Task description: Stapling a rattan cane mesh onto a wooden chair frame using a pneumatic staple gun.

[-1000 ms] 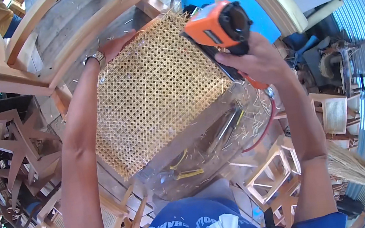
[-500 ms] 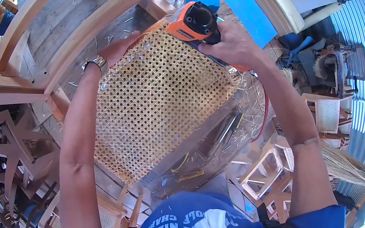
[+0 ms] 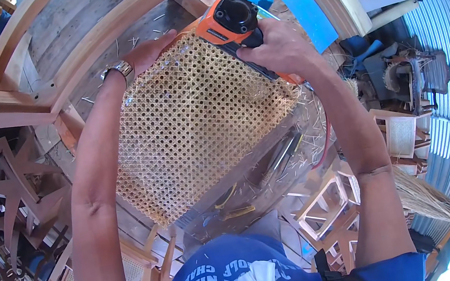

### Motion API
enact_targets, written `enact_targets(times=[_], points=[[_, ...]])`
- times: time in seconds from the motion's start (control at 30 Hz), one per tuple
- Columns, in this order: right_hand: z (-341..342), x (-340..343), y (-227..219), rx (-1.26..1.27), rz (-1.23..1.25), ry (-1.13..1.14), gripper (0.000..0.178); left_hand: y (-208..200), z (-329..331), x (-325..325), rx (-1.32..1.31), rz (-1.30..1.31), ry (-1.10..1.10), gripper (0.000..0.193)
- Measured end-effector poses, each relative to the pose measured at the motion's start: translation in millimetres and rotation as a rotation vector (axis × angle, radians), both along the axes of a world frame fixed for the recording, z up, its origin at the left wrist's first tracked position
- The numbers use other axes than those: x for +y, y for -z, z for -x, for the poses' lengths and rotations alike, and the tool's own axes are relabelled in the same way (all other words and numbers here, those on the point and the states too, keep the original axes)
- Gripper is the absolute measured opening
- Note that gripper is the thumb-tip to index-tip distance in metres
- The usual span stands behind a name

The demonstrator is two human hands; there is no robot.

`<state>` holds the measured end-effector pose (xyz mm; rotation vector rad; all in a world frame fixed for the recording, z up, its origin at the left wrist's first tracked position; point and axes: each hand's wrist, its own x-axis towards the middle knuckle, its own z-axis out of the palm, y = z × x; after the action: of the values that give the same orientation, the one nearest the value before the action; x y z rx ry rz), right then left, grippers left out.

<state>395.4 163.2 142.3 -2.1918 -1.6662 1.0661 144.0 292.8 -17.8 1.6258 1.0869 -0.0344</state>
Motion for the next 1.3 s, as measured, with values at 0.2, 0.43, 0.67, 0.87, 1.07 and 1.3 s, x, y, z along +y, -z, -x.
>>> enact_targets(times=[0.2,0.43,0.67,0.87,1.07,1.3], points=[[1,7,5,-0.049,0.035,-0.053,0.049,2,0,6,0.057,0.048,0.052,0.096],[12,5,-2,-0.094,-0.010,-0.046,0.046,3,-3,1,-0.006,0.023,0.038,0.094],[22,11,0,-0.130,0.045,-0.028,0.033,10,-3,5,0.089,-0.037,0.078,0.088],[8,12,-3,-0.168,-0.071,-0.172,0.040,-6,1,-1,0.061,-0.071,0.086,0.092],[-7,8,-37,-0.034,0.017,0.076,0.043,-16,1,3,0.098,-0.054,0.121,0.098],[-24,14,-10,-0.128,-0.033,0.015,0.041,-4,3,5,0.087,-0.061,0.111,0.100]])
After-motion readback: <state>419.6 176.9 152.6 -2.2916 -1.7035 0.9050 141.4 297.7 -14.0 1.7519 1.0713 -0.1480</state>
